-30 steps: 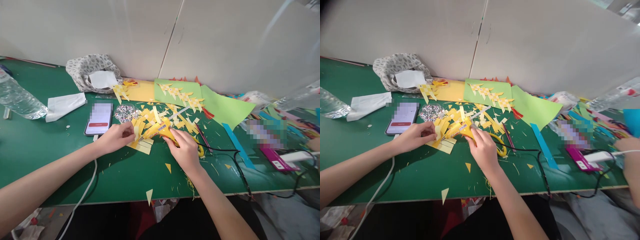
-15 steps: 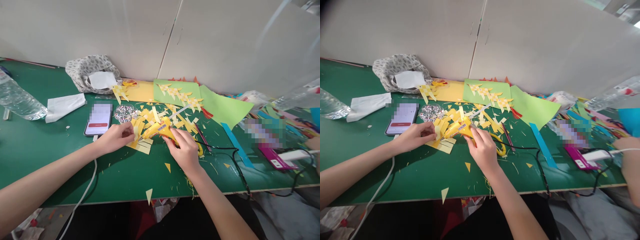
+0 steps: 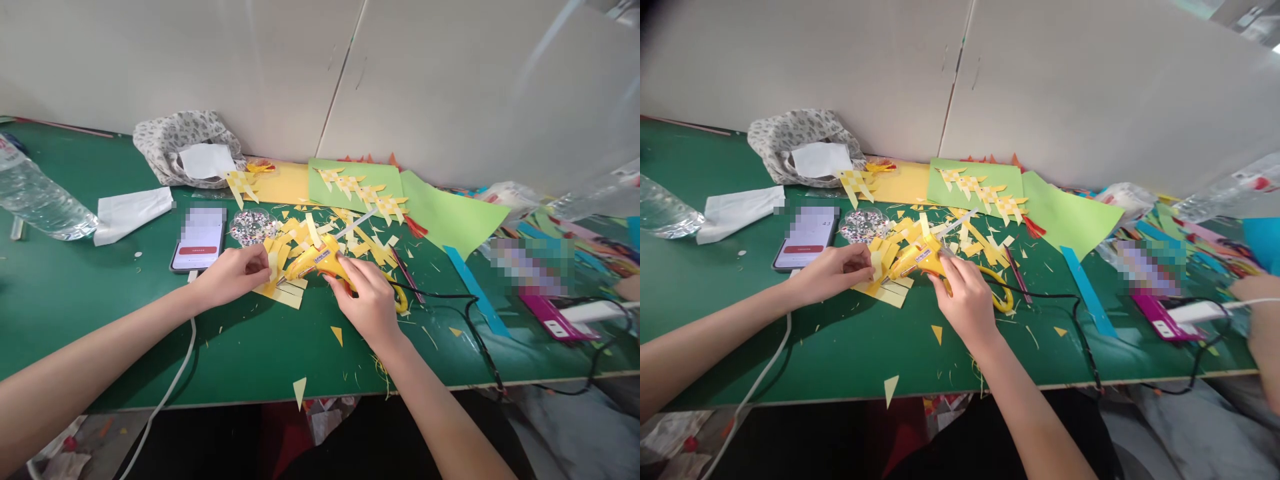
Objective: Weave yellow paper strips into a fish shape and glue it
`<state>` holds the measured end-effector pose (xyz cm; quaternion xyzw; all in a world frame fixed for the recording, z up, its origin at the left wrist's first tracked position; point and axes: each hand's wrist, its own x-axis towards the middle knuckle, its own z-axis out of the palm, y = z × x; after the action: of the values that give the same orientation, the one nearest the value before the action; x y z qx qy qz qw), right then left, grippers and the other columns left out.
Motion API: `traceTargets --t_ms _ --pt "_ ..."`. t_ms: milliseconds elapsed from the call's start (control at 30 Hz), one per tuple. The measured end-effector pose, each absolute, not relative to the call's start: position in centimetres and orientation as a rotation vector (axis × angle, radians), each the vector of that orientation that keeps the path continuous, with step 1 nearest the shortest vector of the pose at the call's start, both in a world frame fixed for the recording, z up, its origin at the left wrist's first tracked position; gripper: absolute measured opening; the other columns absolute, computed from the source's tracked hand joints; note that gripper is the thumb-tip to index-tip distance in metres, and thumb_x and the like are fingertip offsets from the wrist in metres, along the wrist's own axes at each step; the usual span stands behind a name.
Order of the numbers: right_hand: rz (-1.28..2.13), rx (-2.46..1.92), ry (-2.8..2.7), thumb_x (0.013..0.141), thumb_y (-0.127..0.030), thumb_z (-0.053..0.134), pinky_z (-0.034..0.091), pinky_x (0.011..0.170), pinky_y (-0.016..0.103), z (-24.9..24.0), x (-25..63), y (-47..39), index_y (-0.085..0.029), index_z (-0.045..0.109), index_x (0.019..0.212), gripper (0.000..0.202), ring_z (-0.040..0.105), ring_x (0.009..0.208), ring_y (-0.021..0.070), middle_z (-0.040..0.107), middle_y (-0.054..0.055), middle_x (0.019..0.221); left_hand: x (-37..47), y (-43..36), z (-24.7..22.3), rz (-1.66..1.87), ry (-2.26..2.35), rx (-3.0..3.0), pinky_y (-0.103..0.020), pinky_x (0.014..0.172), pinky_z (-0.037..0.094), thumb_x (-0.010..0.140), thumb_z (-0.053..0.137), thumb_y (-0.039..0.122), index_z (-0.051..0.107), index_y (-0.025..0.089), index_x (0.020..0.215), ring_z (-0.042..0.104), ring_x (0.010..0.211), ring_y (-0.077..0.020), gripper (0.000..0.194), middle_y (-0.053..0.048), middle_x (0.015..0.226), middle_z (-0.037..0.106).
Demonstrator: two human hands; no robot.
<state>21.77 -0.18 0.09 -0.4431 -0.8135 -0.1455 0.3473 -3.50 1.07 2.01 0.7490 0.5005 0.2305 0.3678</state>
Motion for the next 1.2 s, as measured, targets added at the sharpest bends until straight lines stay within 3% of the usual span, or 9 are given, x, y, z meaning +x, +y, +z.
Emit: traceTargets --t_ms 900,1200 --pt "-0.430 -1.154 -2.146 0.083 -0.026 0.056 0.054 0.075 0.036 0.39 21.51 -0.08 -0.013 0.059 0.111 0.031 0.062 0.086 0.0218 0.066 0.012 0.093 -3.44 1.02 2.24 0.575 1.321 1.884 -0.027 0.060 0.045 0.077 0.049 0.026 0.047 0.020 0.074 0.061 0.068 -0.0159 0.007 -0.001 0.074 0.065" --pt "-0.429 -1.155 -2.146 0.081 -0.025 0.058 0.054 0.075 0.035 0.23 21.54 0.08 -0.010 0.059 0.109 0.032 0.062 0.086 0.0226 0.066 0.013 0.094 -3.52 1.05 2.04 0.578 1.328 1.891 -0.025 0.054 0.041 0.077 0.049 0.026 0.047 0.020 0.072 0.058 0.061 -0.0140 0.007 0.000 0.071 0.063"
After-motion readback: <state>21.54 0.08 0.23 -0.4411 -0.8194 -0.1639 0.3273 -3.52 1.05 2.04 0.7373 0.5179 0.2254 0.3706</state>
